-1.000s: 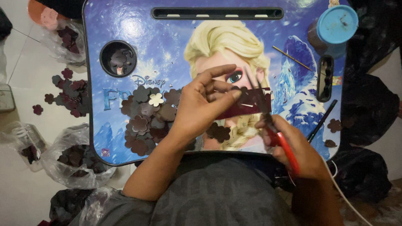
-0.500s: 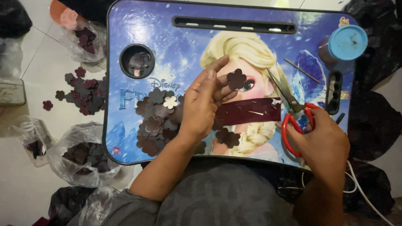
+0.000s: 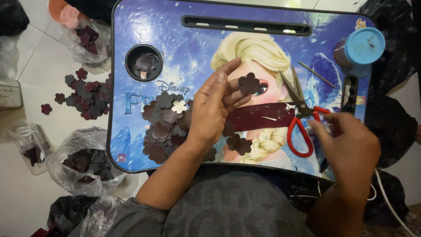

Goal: The person cuts small flower-shaped pieces from dark material using scissors, then applies glue from a small container to the center of each piece and presses them together. The person repeats this process for multiple pieces, stacking the finished units on the table.

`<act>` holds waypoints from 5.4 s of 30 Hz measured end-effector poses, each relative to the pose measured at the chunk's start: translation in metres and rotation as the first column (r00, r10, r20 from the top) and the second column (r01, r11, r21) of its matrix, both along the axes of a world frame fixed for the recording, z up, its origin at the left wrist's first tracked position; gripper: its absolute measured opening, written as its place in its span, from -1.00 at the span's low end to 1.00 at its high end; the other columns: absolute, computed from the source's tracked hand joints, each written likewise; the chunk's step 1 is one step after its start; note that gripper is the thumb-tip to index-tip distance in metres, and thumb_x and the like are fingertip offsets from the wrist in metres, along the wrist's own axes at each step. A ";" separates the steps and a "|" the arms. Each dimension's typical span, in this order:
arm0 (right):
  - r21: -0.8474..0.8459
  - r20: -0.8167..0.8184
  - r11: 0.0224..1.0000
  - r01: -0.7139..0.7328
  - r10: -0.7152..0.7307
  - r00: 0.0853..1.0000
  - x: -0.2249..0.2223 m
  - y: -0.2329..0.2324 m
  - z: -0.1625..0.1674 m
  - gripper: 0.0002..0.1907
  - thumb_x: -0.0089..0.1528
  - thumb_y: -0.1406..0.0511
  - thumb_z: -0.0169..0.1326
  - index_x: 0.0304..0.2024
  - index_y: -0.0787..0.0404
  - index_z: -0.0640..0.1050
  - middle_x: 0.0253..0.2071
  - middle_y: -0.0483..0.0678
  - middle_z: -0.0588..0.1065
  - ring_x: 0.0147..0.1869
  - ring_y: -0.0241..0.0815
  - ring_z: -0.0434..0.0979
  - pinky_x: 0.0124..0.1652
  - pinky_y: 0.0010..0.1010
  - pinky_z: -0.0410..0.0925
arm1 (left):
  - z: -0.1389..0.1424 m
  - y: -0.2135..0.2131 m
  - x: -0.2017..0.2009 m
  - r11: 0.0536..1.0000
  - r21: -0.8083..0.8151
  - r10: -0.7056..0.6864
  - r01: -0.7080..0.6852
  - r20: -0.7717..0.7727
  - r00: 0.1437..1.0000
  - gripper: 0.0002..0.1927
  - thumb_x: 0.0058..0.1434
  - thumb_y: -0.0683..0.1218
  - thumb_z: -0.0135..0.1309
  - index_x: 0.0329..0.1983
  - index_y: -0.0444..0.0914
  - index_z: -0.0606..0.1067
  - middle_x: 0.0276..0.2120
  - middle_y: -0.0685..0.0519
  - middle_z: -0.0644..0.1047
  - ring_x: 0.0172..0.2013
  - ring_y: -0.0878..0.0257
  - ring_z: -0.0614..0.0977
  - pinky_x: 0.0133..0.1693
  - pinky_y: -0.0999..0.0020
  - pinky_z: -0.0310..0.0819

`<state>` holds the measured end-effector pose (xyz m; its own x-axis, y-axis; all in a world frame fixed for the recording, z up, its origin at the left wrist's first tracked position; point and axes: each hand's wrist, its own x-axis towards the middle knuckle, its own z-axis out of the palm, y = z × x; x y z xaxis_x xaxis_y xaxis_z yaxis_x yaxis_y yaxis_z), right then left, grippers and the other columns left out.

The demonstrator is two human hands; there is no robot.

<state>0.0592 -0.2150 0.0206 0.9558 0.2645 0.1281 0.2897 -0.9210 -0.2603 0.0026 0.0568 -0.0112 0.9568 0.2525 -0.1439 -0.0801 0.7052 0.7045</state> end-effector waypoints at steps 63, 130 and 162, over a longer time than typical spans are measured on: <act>0.536 -0.219 0.842 0.063 0.067 0.973 0.176 0.001 -0.054 -0.57 0.56 0.14 0.13 -0.24 0.39 0.61 -0.39 0.11 0.50 -0.27 0.02 0.49 -0.20 -0.21 0.28 | -0.027 -0.014 0.025 0.163 0.986 0.108 -0.028 0.010 0.994 0.22 0.01 0.05 0.50 0.58 -0.19 -0.04 0.19 -0.19 0.38 0.19 -0.11 0.49 0.15 0.08 0.48; 0.985 -0.007 0.142 -0.099 0.603 0.798 0.018 0.029 -0.011 -0.51 0.51 0.06 -0.11 -0.06 0.40 0.56 0.29 0.18 0.43 0.36 -0.08 0.40 0.37 -0.26 0.25 | -0.023 -0.033 -0.034 0.002 0.992 -0.122 -0.127 0.127 0.984 -0.63 0.18 -0.19 0.18 0.09 -0.24 0.55 -0.16 0.00 0.62 -0.14 0.13 0.68 -0.09 0.28 0.55; 0.215 0.389 0.677 -0.704 0.602 0.698 -0.032 0.075 0.010 -0.69 0.09 0.46 0.24 -0.09 0.21 0.67 0.21 0.15 0.44 0.27 0.19 0.44 0.27 -0.09 0.35 | 0.016 -0.025 -0.048 0.953 0.292 -0.037 0.084 -0.164 0.986 -0.27 0.35 -0.27 0.09 0.56 -0.22 0.15 -0.23 0.02 0.64 -0.22 0.45 0.61 -0.15 0.53 0.58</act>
